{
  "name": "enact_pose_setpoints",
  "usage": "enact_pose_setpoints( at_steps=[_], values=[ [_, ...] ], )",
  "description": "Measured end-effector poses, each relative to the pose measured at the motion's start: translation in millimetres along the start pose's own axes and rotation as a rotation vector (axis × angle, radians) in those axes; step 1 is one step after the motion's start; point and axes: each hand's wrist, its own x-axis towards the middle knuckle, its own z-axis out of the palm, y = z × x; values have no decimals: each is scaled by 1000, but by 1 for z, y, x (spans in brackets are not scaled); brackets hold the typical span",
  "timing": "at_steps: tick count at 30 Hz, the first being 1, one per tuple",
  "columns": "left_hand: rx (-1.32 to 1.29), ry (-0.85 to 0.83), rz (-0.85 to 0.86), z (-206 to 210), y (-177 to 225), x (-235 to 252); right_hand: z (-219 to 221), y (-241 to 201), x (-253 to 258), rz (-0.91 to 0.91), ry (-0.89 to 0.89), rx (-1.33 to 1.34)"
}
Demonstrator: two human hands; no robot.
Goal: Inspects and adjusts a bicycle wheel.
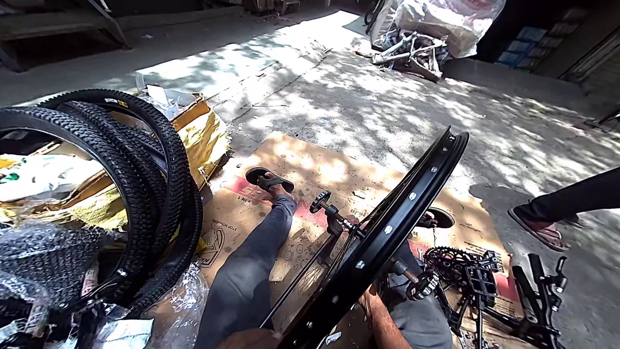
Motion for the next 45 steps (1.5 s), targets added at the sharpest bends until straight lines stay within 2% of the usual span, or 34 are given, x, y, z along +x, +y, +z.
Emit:
enact_pose_setpoints(
  at_steps=[2,3,8,10,12,14,16,21,24,27,29,31,32,35,37,39,40,42,45],
  values=[
    [-237,22,68,-15,2,15,-2,1,-10,-14,1,-4],
    [-255,-8,80,-18,1,21,-2,1,-10,-10,2,1],
    [26,-178,-13,5,-21,-2,-4,5,-2,4,15,16],
    [141,-218,-63,13,-18,-9,-6,9,2,-9,21,12],
    [228,-226,-106,15,4,2,-6,10,5,-7,19,14],
    [266,-149,-64,18,4,1,-4,10,6,2,30,20],
    [289,-144,-42,18,-1,-2,-4,11,8,-5,23,28],
    [265,-229,-18,22,-39,-32,-7,17,10,-4,23,26],
    [227,-240,-13,13,-30,-19,-7,17,14,9,14,25],
    [-87,-85,-11,2,-7,16,-9,18,18,16,-2,-11],
    [-316,44,-71,8,-2,44,-9,17,17,45,-6,-21],
    [-457,24,-200,22,-12,65,-6,13,8,66,41,-43],
    [-501,-40,-308,31,-21,70,-6,11,2,63,61,-70],
    [-515,-374,-634,60,-55,63,-7,5,-20,73,135,-74],
    [-542,-521,-761,77,-79,47,-6,-9,-44,124,153,22],
    [-568,-598,-800,85,-90,36,-2,-28,-75,151,174,120],
    [-578,-630,-790,87,-92,36,0,-35,-91,127,185,120],
    [-596,-655,-792,85,-82,43,-2,-39,-126,-38,133,-27],
    [-717,-689,-775,83,-63,73,-18,-30,-157,-543,-32,-530]
  ],
)
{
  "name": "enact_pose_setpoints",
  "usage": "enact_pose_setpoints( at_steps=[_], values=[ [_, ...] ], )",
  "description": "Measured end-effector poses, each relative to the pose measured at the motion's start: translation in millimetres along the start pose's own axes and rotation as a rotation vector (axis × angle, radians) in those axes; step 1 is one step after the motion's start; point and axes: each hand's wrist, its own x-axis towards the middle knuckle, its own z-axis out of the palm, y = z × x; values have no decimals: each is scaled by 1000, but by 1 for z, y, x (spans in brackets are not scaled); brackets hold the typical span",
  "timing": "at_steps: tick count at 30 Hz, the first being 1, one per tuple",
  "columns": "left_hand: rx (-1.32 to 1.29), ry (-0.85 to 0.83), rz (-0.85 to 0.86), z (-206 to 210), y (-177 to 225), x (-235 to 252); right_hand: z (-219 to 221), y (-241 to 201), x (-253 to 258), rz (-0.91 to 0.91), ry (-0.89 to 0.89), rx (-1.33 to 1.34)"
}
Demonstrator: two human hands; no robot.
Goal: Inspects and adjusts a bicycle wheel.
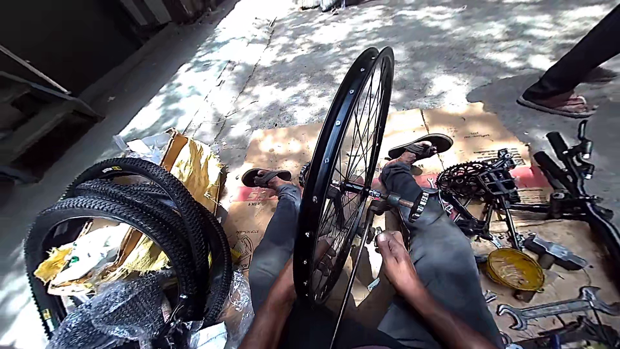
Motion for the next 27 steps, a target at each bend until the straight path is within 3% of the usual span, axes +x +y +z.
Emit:
enact_pose_setpoints(
  at_steps=[3,7,14,21,24,27],
  values=[
    [20,-40,1,1,25,3,-2,-18,-18,-439,-98,-194],
    [48,-36,-22,3,41,-2,8,-41,-16,-754,-209,-141],
    [-16,201,223,5,23,-49,25,-65,-3,-947,-265,-240],
    [-69,233,537,14,31,-58,27,-116,-2,-1104,-207,-192],
    [-83,247,673,31,50,-51,27,-132,3,-1077,-151,4],
    [-45,213,741,37,69,-44,23,-140,11,-973,3,36]
  ],
)
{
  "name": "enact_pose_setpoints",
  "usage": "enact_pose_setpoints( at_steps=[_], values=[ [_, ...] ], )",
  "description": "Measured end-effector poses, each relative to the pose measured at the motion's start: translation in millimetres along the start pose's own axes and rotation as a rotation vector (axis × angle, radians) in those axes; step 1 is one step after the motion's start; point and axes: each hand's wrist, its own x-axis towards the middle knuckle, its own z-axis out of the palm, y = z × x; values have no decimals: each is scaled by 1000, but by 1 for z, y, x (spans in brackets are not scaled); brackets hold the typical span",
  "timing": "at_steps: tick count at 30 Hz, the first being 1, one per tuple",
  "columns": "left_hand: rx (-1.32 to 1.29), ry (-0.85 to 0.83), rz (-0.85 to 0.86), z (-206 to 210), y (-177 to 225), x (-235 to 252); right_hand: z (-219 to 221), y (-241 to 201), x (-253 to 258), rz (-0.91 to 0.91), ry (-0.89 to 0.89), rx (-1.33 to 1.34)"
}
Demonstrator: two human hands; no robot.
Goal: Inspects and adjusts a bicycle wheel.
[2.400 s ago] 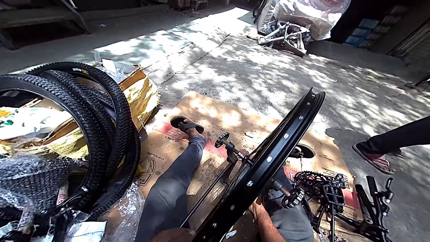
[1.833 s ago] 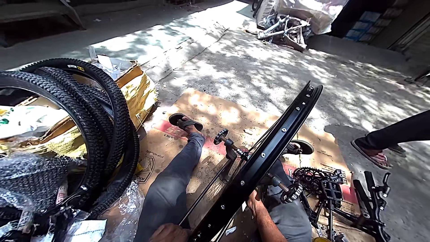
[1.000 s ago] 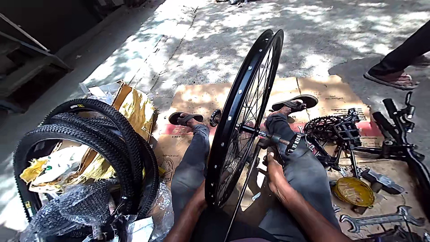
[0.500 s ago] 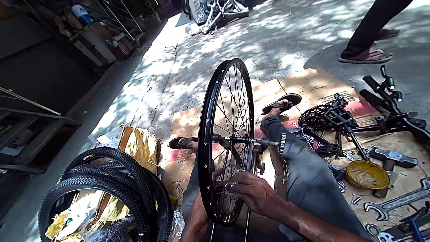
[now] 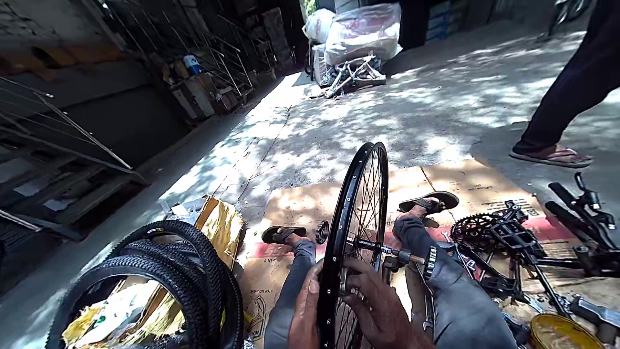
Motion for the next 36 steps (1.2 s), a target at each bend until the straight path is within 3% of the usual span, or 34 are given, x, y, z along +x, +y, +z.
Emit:
enact_pose_setpoints(
  at_steps=[4,9,14,19,22,26,29,32,34,36],
  values=[
    [33,-43,49,6,9,20,-9,2,21,81,-62,-242],
    [1,-89,34,8,16,39,-27,-12,38,-19,-171,-83],
    [-293,-119,-96,14,20,47,-12,-1,54,143,109,287],
    [-405,-72,-113,9,9,45,-6,-6,67,-50,230,-114],
    [-521,-44,-76,14,1,39,-2,-6,70,-101,302,-177],
    [-517,-145,53,20,-12,45,-21,-14,65,5,144,-98],
    [-343,-204,-39,18,-1,58,-36,-21,58,120,-132,-17],
    [-249,-275,-106,15,7,68,-44,-15,62,137,-256,2],
    [-328,-249,-52,20,4,67,-41,-15,69,131,-175,-52],
    [-463,-101,-111,27,5,64,-20,-16,70,88,79,-206]
  ],
)
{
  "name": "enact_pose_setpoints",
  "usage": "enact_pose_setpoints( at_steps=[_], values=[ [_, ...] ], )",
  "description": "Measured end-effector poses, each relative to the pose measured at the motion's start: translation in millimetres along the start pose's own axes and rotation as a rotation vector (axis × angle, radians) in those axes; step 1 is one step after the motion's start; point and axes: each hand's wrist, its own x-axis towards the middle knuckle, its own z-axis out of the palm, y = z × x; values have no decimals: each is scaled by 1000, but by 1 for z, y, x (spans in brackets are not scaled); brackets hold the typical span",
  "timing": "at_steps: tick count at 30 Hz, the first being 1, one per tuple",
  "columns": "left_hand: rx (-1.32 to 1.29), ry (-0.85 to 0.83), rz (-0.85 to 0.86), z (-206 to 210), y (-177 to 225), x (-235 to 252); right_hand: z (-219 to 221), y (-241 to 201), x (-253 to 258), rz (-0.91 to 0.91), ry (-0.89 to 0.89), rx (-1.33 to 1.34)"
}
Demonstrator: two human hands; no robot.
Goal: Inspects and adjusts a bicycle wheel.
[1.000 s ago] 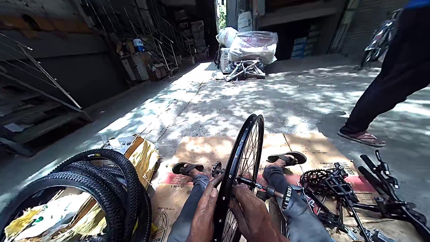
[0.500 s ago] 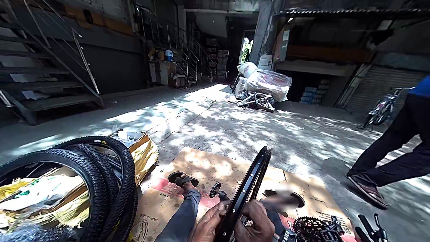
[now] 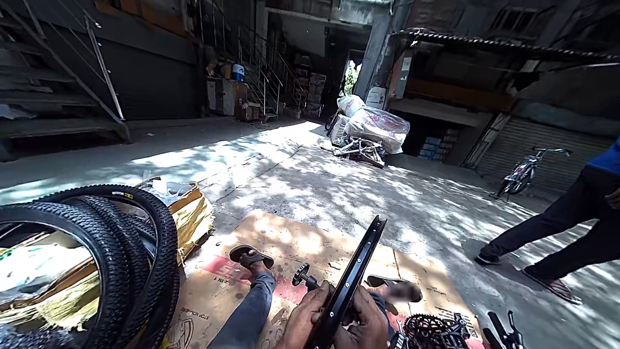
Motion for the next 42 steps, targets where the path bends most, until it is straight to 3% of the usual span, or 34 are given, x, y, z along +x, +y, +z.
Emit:
enact_pose_setpoints(
  at_steps=[2,4,9,11,14,16,21,25,28,30,32,35,37,42],
  values=[
    [-167,37,-12,-1,-3,-4,20,0,-3,-14,173,-63],
    [-234,24,-14,-6,-4,-8,25,-1,-2,-8,220,-25],
    [-57,20,-24,-4,1,-22,7,-10,-32,17,60,165],
    [5,-107,-90,-11,3,-11,8,-19,-48,27,17,156],
    [157,-441,-330,-33,18,14,8,-23,-43,24,6,89],
    [240,-491,-397,-36,28,21,5,-23,-37,31,-41,69],
    [165,-136,-84,-15,16,-14,-9,-10,-30,36,-44,33],
    [261,-207,145,-20,21,-20,-15,17,-32,76,-2,-46],
    [614,-231,265,-11,26,-22,-16,22,-19,-12,-71,-105],
    [713,-203,288,-5,24,-22,-9,17,-12,-106,-32,123],
    [627,-202,293,-4,21,-22,4,15,-13,-78,44,382],
    [526,-223,328,-6,19,-22,24,8,-18,-4,197,480],
    [559,-147,368,-6,18,-23,33,6,-19,49,257,567],
    [721,118,443,1,19,-31,24,1,4,409,113,988]
  ],
)
